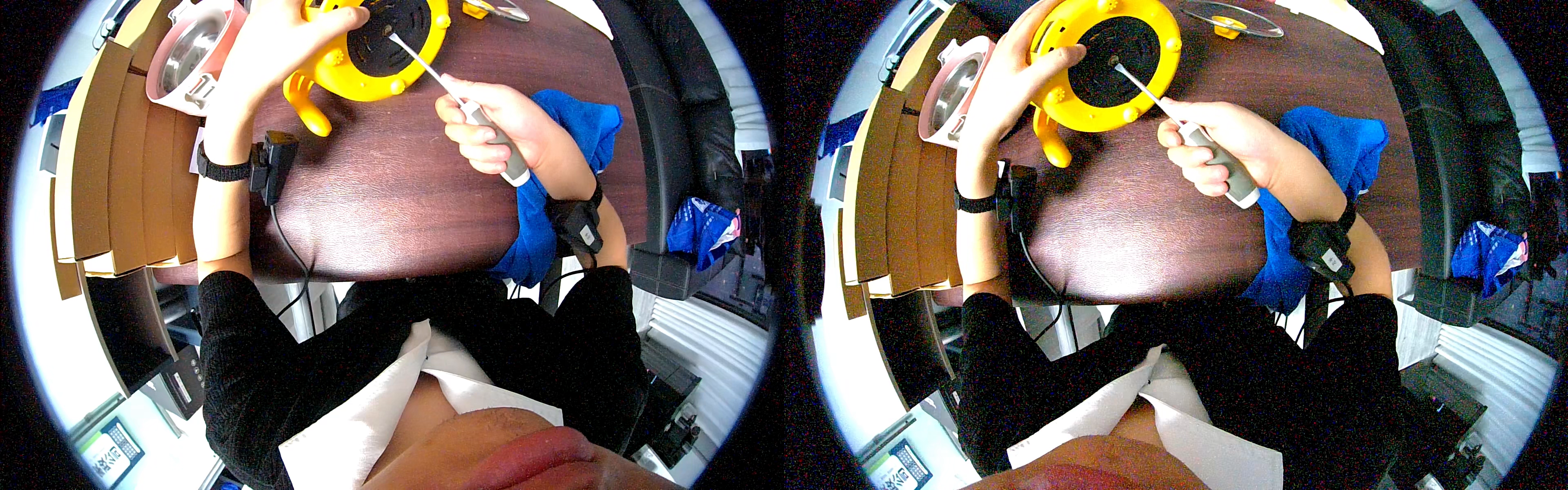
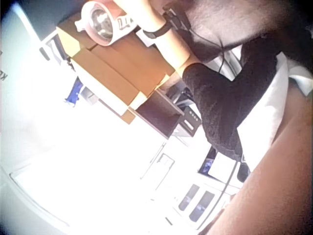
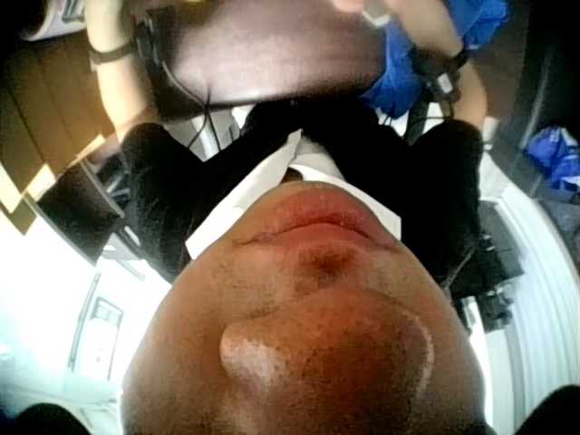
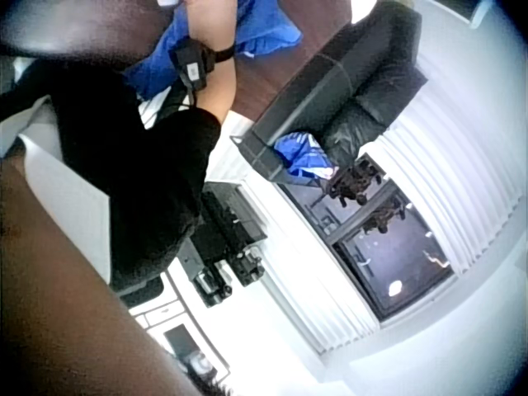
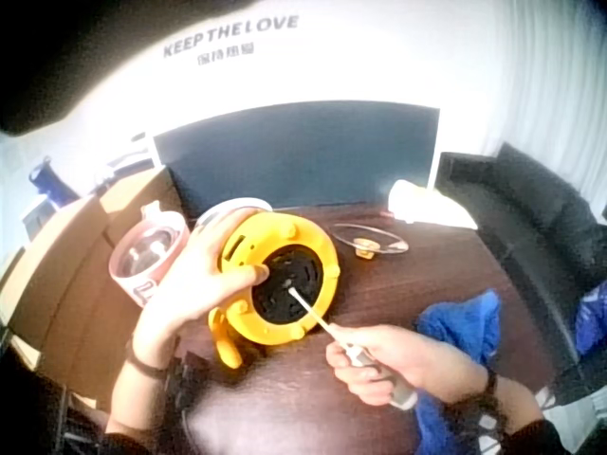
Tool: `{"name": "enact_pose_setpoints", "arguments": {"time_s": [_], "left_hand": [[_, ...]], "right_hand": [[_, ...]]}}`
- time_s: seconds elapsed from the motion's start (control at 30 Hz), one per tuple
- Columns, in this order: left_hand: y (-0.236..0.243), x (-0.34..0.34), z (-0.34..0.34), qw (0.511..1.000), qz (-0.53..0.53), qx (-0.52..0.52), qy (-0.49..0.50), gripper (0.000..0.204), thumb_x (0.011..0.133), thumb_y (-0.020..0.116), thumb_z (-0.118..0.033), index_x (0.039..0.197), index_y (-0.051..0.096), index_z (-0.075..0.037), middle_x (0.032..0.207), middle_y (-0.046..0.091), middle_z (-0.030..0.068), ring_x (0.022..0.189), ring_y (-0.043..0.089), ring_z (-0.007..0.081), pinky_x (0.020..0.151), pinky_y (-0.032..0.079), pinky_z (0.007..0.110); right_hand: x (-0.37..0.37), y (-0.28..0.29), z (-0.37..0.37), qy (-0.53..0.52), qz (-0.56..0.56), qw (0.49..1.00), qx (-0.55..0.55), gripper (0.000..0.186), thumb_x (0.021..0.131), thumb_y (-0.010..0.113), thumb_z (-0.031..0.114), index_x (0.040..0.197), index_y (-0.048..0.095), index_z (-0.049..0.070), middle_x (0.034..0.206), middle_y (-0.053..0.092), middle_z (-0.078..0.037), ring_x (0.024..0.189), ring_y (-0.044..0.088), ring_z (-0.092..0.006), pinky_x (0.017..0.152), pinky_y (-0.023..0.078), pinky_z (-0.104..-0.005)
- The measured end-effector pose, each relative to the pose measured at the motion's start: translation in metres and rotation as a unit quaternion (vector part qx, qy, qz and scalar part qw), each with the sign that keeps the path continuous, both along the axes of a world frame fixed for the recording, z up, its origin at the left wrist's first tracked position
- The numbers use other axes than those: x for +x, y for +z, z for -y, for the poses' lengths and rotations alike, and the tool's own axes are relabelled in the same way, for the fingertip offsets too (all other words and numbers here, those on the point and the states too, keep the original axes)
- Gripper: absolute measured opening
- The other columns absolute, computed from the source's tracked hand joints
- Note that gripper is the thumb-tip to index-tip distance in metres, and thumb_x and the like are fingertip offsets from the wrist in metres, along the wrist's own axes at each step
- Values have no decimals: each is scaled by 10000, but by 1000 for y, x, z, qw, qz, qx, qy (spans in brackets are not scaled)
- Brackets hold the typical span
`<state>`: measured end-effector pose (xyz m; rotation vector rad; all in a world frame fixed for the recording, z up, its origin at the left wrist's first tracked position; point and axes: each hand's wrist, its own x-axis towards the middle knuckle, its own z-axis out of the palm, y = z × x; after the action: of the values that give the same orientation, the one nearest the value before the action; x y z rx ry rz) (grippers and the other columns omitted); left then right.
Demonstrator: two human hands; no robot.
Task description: The person uses a screwdriver to repeatedly tighten and loosen screws on the underside of a yellow appliance. The person holds the appliance steady with one hand while manipulating the screwdriver with the other.
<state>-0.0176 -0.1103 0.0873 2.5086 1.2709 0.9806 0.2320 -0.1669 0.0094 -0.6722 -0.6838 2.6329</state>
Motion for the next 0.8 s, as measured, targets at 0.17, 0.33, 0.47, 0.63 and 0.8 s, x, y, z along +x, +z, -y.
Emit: {"name": "enact_pose_setpoints", "arguments": {"time_s": [0.17,0.33,0.47,0.63,0.8], "left_hand": [[-3,-3,-6,1000,-4,4,-12,715,695,663,-326,1297,467,6,1324,451,215,1281,376,337,1082,282,438],[7,1,4,999,4,-39,-10,722,692,664,-328,1302,465,1,1319,451,213,1282,369,334,1086,274,440],[5,1,1,1000,-12,-21,-13,723,689,669,-323,1307,465,-6,1323,451,210,1280,374,333,1083,280,438],[4,3,3,1000,-22,-3,-19,725,680,688,-293,1308,465,-8,1318,464,209,1273,388,339,1080,286,429],[3,2,4,1000,-25,5,-19,725,680,698,-290,1309,467,-14,1314,472,206,1272,390,340,1079,286,427]], "right_hand": [[1,8,-1,-3,27,999,-19,376,1002,332,412,851,462,94,521,391,29,340,406,-109,318,348,-267],[2,16,-3,15,51,999,3,363,997,354,415,876,471,93,542,408,27,362,432,-113,335,391,-280],[4,26,0,17,91,996,16,363,996,354,417,874,467,95,550,419,22,370,441,-116,348,414,-284],[4,23,3,20,82,996,3,364,993,359,424,875,468,98,556,424,20,395,461,-116,370,427,-280],[2,20,6,15,84,996,0,365,992,363,428,877,472,99,555,427,20,399,462,-118,376,425,-278]]}}
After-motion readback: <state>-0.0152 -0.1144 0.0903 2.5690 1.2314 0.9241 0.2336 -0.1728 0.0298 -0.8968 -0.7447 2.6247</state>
